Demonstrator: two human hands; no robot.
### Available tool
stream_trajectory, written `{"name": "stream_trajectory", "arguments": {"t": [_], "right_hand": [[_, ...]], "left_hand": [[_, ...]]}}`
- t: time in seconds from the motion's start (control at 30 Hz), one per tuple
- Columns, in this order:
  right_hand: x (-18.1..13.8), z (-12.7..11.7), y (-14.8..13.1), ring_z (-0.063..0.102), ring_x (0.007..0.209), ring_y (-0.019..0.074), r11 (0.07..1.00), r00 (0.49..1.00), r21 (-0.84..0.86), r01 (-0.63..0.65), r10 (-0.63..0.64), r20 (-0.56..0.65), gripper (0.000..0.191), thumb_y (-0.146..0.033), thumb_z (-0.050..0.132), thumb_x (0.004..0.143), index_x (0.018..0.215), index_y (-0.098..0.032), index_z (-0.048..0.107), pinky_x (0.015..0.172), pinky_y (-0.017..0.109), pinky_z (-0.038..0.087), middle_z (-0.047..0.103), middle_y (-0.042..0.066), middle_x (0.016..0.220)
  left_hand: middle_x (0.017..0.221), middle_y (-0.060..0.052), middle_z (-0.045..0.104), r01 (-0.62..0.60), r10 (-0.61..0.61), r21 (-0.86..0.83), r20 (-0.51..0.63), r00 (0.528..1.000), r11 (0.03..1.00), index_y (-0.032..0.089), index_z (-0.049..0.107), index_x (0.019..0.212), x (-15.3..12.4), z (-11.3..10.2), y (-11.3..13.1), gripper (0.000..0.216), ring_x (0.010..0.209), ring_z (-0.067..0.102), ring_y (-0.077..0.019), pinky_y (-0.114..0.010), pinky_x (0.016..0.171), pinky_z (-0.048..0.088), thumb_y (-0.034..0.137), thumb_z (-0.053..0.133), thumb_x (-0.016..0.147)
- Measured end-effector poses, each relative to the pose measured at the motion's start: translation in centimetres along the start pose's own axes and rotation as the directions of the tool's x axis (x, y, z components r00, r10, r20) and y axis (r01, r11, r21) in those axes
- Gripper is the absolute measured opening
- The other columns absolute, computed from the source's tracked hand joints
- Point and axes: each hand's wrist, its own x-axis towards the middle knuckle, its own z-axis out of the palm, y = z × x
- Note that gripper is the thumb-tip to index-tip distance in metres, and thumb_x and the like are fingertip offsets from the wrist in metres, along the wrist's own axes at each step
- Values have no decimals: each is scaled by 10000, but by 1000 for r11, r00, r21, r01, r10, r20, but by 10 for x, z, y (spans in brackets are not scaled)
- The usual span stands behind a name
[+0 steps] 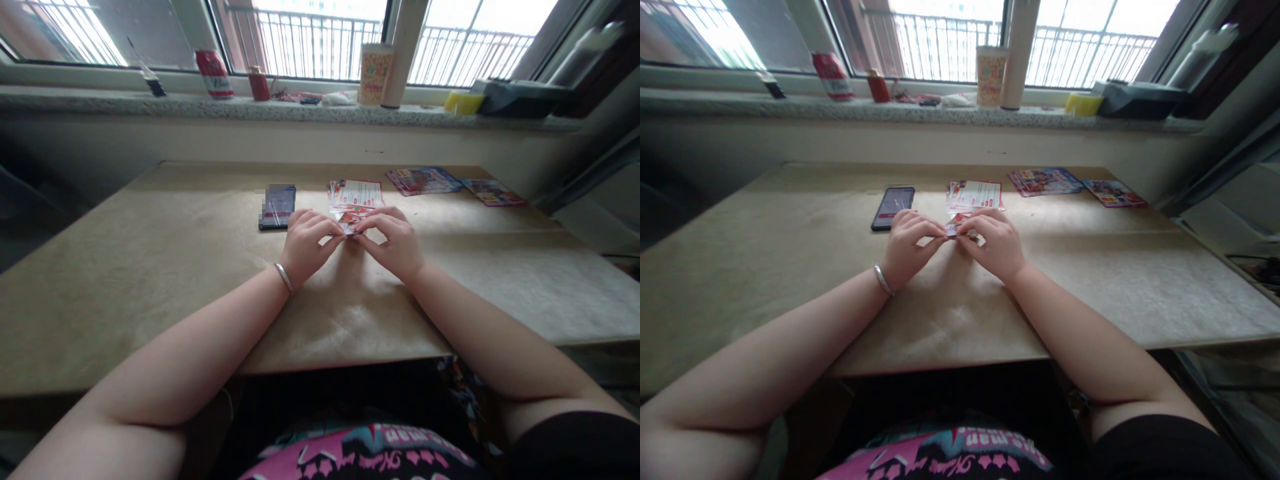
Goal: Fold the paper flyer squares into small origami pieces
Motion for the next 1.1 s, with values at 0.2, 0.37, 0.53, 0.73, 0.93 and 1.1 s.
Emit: {"name": "stream_trajectory", "arguments": {"t": [0.2, 0.37, 0.53, 0.73, 0.93, 1.1], "right_hand": [[0, 1, 0, 638, 929, 215, 997, 1000, 76, 14, -15, 13, 57, -205, 673, 803, 783, -257, 661, 889, 407, 514, 742, 4, 835], [1, 2, -6, 636, 943, 217, 997, 999, 71, 1, -5, 53, 80, -196, 659, 805, 757, -261, 656, 908, 423, 502, 738, 7, 841], [2, 3, -8, 637, 903, 204, 997, 1000, 80, -1, -1, 24, 63, -205, 643, 821, 789, -260, 640, 913, 416, 492, 729, 7, 855], [0, 5, -10, 612, 943, 203, 999, 999, 39, 23, -24, 40, 32, -249, 643, 828, 800, -260, 654, 899, 410, 475, 685, 27, 944], [1, 5, -9, 608, 899, 196, 999, 999, 45, -1, -1, 52, 82, -178, 630, 791, 800, -255, 656, 884, 401, 467, 674, 18, 897], [2, 6, -8, 594, 863, 197, 999, 998, 39, -21, 18, 65, 96, -156, 645, 767, 761, -251, 659, 845, 379, 484, 666, 15, 842]], "left_hand": [[833, 21, 725, -33, 31, 80, 20, 999, 996, 254, 648, 779, 0, -1, 1, 144, 844, 611, -181, -400, 937, 392, 350, 621, 882], [807, 24, 717, -67, 62, 121, 46, 997, 990, 261, 650, 769, 1, -1, 4, 142, 838, 596, -184, -398, 932, 387, 332, 609, 885], [797, 22, 704, -89, 88, 99, 15, 996, 991, 246, 623, 760, 1, -1, 6, 155, 809, 583, -176, -381, 904, 395, 312, 589, 895], [815, 15, 701, -112, 98, 151, 93, 991, 982, 261, 650, 763, 1, -3, 7, 174, 820, 573, -185, -405, 933, 375, 332, 577, 904], [791, 8, 692, -103, 91, 148, 86, 992, 984, 262, 651, 717, 1, -3, 8, 216, 816, 559, -188, -408, 907, 380, 326, 566, 905], [781, 10, 689, -107, 97, 125, 83, 992, 986, 251, 636, 692, 0, -1, 4, 235, 794, 548, -183, -401, 907, 376, 315, 560, 905]]}}
